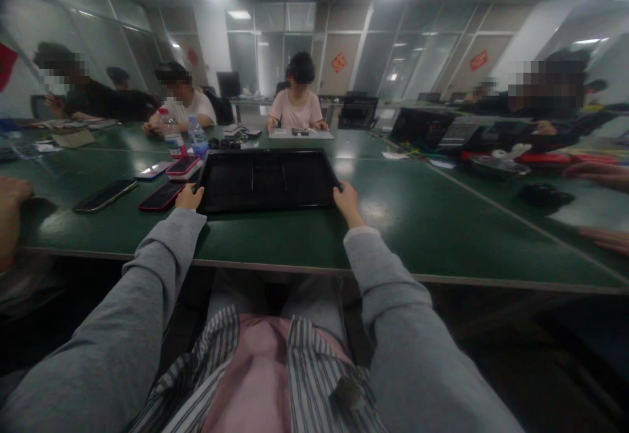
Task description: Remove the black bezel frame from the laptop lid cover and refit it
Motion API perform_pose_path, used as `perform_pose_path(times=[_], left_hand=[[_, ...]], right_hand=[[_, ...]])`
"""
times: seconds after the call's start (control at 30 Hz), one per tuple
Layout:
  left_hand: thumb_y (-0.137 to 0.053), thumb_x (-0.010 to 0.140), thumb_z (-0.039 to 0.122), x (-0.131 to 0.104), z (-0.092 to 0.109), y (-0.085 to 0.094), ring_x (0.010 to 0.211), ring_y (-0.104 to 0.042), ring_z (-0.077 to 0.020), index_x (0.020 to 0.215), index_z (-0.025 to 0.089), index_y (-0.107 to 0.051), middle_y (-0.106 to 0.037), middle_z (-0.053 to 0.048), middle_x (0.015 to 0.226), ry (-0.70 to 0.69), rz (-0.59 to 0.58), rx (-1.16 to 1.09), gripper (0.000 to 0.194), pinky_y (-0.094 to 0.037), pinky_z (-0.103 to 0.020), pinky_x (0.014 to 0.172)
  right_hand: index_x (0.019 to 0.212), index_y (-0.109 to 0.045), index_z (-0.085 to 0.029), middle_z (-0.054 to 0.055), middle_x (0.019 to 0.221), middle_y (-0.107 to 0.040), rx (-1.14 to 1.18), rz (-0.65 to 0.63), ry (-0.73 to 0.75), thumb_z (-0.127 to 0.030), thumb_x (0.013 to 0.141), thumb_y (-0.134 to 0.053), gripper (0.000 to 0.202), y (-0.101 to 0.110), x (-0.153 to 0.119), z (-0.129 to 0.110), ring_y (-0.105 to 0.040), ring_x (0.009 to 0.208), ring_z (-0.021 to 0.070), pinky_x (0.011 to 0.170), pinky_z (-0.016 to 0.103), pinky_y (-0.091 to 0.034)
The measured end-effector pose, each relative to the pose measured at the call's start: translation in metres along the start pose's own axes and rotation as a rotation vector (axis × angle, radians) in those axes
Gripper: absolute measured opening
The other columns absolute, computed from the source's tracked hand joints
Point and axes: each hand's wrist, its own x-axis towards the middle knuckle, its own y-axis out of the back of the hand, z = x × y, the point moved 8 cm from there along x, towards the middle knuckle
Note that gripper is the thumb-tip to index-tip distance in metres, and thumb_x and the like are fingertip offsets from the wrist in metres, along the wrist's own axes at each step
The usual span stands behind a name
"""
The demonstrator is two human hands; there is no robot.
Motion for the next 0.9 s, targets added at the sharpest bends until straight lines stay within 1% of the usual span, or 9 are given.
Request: perform_pose_path(times=[0.2,0.3,0.37,0.43,0.5,0.6,0.7,0.8,0.9], left_hand=[[-0.06,0.093,0.046,-0.015,0.012,0.013,0.128,-0.06,-0.0358,0.134,0.02,-0.059,-0.068,-0.017,0.133,-0.005,0.019,-0.028,0.048,-0.046,-0.046,0.105],[-0.058,0.093,0.047,-0.019,0.016,0.016,0.129,-0.06,-0.036,0.136,0.02,-0.058,-0.067,-0.018,0.134,-0.011,0.002,-0.021,0.05,-0.046,-0.046,0.105],[-0.055,0.095,0.043,-0.021,0.017,0.016,0.127,-0.06,-0.0357,0.136,0.018,-0.057,-0.067,-0.019,0.133,-0.018,0.0,-0.001,0.048,-0.046,-0.045,0.104],[-0.05,0.097,0.038,-0.022,0.019,0.018,0.126,-0.06,-0.0348,0.137,0.016,-0.057,-0.066,-0.02,0.133,-0.052,0.031,0.028,0.046,-0.045,-0.045,0.104],[-0.045,0.098,0.034,-0.026,0.026,0.023,0.129,-0.057,-0.0344,0.139,0.014,-0.056,-0.062,-0.022,0.136,-0.125,0.108,0.061,0.046,-0.043,-0.045,0.107],[-0.039,0.1,0.033,-0.038,0.044,0.029,0.136,-0.048,-0.0356,0.142,0.012,-0.054,-0.054,-0.023,0.143,-0.259,0.235,0.118,0.049,-0.037,-0.047,0.111],[-0.034,0.102,0.035,-0.051,0.066,0.023,0.137,-0.044,-0.035,0.142,0.014,-0.054,-0.054,-0.021,0.145,-0.386,0.255,0.172,0.05,-0.034,-0.048,0.111],[-0.034,0.102,0.037,-0.063,0.088,0.009,0.132,-0.047,-0.0353,0.14,0.016,-0.057,-0.056,-0.02,0.143,-0.531,0.23,0.192,0.049,-0.033,-0.05,0.11],[-0.034,0.103,0.04,-0.073,0.104,-0.007,0.129,-0.049,-0.0345,0.139,0.016,-0.059,-0.056,-0.019,0.141,-0.638,0.208,0.197,0.049,-0.033,-0.05,0.109]], right_hand=[[0.124,-0.068,-0.014,0.016,0.12,-0.072,-0.004,-0.021,0.011,-0.036,0.085,-0.058,0.045,-0.006,0.003,0.007,-0.067,0.113,0.031,0.105,0.049,-0.05],[0.127,-0.066,-0.014,0.016,0.121,-0.071,-0.01,-0.025,0.003,-0.033,0.085,-0.058,0.047,-0.007,0.003,0.009,-0.066,0.114,0.0305,0.105,0.048,-0.049],[0.129,-0.064,-0.013,0.017,0.122,-0.07,-0.005,-0.032,-0.004,-0.032,0.086,-0.057,0.048,-0.007,0.003,0.008,-0.065,0.115,0.0302,0.105,0.048,-0.049],[0.131,-0.061,-0.012,0.018,0.123,-0.068,-0.019,-0.038,-0.01,-0.031,0.085,-0.056,0.049,-0.007,0.002,0.004,-0.064,0.115,0.0303,0.105,0.048,-0.048],[0.131,-0.06,-0.011,0.02,0.123,-0.067,-0.076,-0.02,-0.009,-0.03,0.085,-0.055,0.05,-0.002,-0.002,-0.003,-0.061,0.117,0.0318,0.106,0.051,-0.046],[0.132,-0.058,-0.011,0.023,0.127,-0.061,-0.22,0.076,0.028,-0.03,0.086,-0.054,0.049,0.011,-0.013,-0.024,-0.054,0.124,0.036,0.108,0.057,-0.041],[0.134,-0.055,-0.011,0.024,0.134,-0.055,-0.347,0.129,0.122,-0.03,0.091,-0.049,0.047,0.019,-0.027,-0.053,-0.046,0.129,0.0381,0.107,0.06,-0.036],[0.138,-0.05,-0.008,0.025,0.137,-0.051,-0.443,0.095,0.221,-0.031,0.097,-0.043,0.048,0.013,-0.041,-0.084,-0.042,0.13,0.0384,0.105,0.059,-0.034],[0.144,-0.045,-0.008,0.025,0.141,-0.047,-0.472,0.041,0.309,-0.033,0.101,-0.038,0.051,-0.004,-0.055,-0.115,-0.039,0.131,0.0379,0.106,0.057,-0.031]])
